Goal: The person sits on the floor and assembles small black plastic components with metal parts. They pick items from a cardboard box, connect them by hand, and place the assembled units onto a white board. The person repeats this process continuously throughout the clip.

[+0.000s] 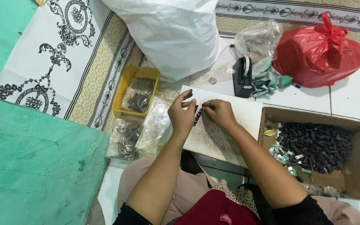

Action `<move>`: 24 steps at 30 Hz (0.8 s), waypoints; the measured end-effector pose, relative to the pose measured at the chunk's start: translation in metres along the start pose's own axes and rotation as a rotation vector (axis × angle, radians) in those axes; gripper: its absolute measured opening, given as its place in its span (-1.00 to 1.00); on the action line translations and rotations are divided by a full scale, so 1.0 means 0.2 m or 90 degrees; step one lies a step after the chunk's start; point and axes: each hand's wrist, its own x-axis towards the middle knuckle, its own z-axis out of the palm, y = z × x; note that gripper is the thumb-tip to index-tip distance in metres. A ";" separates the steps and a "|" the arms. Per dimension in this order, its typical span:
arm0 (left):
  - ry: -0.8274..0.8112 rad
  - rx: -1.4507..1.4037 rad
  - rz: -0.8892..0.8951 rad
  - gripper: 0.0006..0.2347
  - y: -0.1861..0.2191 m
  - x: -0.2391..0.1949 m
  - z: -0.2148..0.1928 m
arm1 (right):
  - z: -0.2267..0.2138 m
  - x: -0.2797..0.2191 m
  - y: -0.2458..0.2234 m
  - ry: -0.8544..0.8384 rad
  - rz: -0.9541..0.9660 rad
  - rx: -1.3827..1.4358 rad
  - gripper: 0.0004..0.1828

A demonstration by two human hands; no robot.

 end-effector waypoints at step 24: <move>0.004 0.029 -0.014 -0.72 -0.02 0.00 0.03 | -0.03 0.06 -0.02 -0.135 0.011 -0.038 -0.70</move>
